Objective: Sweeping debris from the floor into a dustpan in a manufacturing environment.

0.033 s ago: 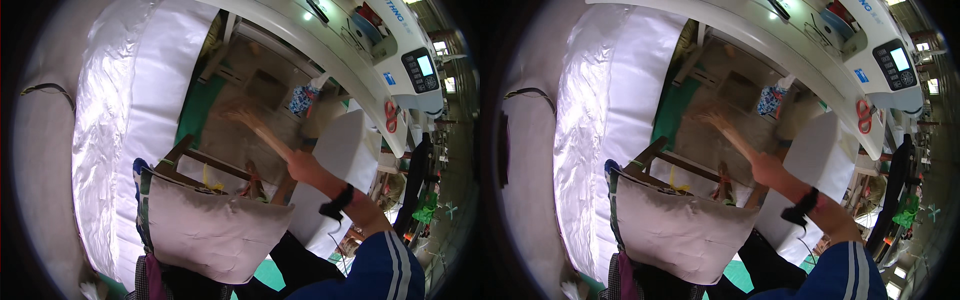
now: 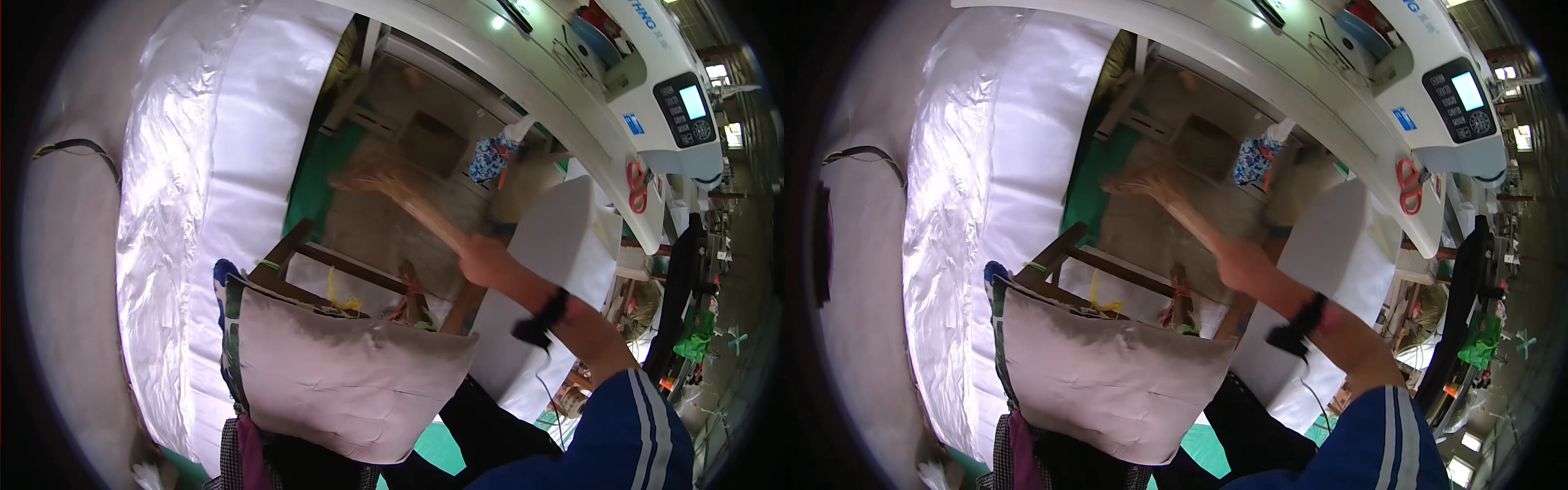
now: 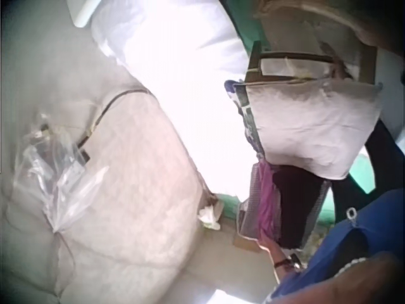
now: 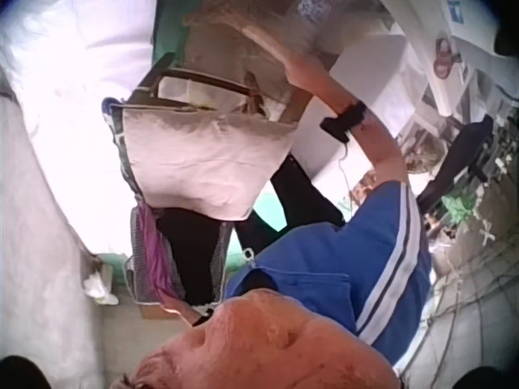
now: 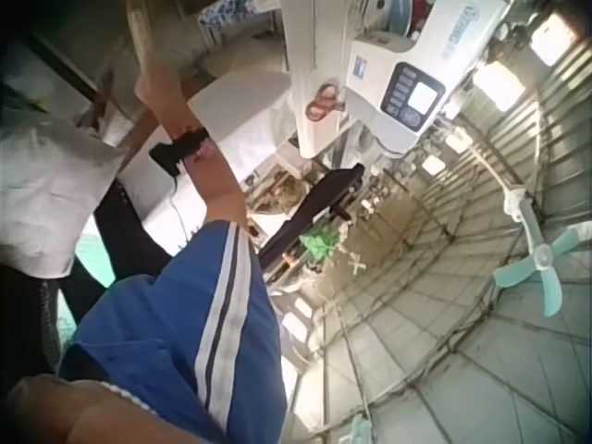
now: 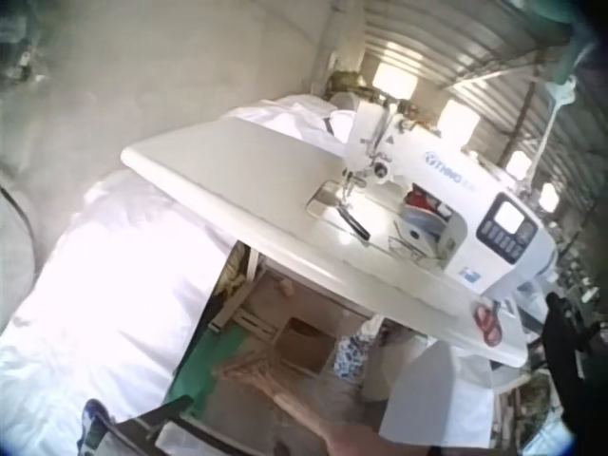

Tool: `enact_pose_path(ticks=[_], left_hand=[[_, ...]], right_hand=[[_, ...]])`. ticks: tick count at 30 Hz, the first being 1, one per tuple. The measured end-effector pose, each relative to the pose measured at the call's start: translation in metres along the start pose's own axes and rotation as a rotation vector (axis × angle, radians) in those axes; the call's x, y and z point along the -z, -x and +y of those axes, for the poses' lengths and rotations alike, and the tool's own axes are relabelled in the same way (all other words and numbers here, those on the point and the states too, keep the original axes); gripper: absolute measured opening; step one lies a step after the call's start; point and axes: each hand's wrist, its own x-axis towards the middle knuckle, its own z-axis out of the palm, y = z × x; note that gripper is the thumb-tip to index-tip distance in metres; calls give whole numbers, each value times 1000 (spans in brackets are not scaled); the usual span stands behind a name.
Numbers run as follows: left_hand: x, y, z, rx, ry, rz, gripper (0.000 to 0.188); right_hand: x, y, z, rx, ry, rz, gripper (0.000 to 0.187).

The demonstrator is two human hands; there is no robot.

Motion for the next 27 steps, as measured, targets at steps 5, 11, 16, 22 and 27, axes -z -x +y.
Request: enact_pose_path(ticks=[5, 11, 16, 22, 27], left_hand=[[-3, -6, -11, -47, -123, 20, 37], [-9, -16, 15, -199, -149, 65, 36], [-21, -15, 52, -297, -86, 19, 36], [-39, -11, 89, -403, -61, -42, 36], [-54, -7, 115, -501, -62, -51, 36]], right_hand=[[-71, -140, -9, 297, -4, 180, 35], [-148, -54, 55, 14, -356, 139, 19], [-103, 111, 130, -74, 94, -185, 43], [-47, 190, 151, -225, 125, -204, 54], [-100, 96, 195, -285, -165, 66, 48]])
